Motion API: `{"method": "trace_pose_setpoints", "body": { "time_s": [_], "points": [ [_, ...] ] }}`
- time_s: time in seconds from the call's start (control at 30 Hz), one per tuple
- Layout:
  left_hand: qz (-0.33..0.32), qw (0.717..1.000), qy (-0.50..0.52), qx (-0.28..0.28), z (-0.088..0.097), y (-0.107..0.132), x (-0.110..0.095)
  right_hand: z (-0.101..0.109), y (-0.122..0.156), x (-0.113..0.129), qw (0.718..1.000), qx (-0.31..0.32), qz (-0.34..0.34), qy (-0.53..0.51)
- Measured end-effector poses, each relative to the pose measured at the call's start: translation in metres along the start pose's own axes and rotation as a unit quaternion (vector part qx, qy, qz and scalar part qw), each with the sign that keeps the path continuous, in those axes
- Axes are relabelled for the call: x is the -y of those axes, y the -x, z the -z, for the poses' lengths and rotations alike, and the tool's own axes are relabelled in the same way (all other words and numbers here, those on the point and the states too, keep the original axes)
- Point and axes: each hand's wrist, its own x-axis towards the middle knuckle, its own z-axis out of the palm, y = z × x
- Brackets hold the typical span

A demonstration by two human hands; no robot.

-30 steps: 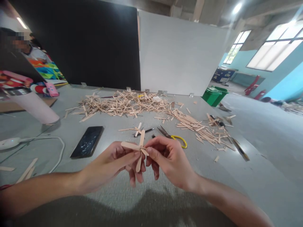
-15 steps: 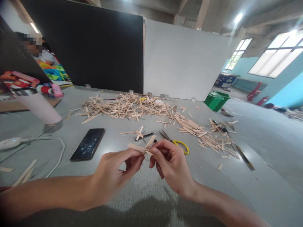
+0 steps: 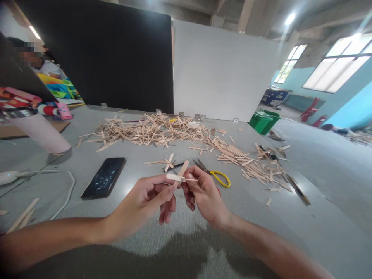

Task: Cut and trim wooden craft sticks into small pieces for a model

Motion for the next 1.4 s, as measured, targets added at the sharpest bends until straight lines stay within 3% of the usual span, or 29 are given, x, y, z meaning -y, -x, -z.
{"method": "trace_pose_setpoints", "body": {
  "time_s": [0.2,0.43,0.6,0.73,0.9,1.3,1.4],
  "points": [
    [-0.046,0.997,-0.039,-0.045,0.000,0.002,0.005,0.010,-0.004,-0.002,0.998,0.046,0.029,-0.005],
    [-0.067,0.996,-0.052,-0.006,0.003,0.000,-0.001,0.027,-0.009,0.001,0.986,0.148,0.059,-0.039],
    [-0.075,0.996,0.025,0.036,0.003,0.000,0.001,0.029,-0.010,0.013,0.987,0.125,0.097,0.009],
    [-0.085,0.993,0.043,0.071,0.005,-0.002,0.002,0.030,-0.007,0.029,0.981,0.151,0.112,0.048],
    [-0.099,0.988,0.052,0.104,0.008,-0.007,0.001,0.030,-0.003,0.034,0.981,0.170,0.098,0.011],
    [-0.103,0.991,0.007,0.082,0.010,-0.007,0.001,0.023,-0.003,0.023,0.984,0.139,0.112,-0.029],
    [-0.116,0.992,-0.041,0.017,0.007,-0.003,0.001,0.024,-0.003,0.018,0.987,0.124,0.098,-0.004]
  ]
}}
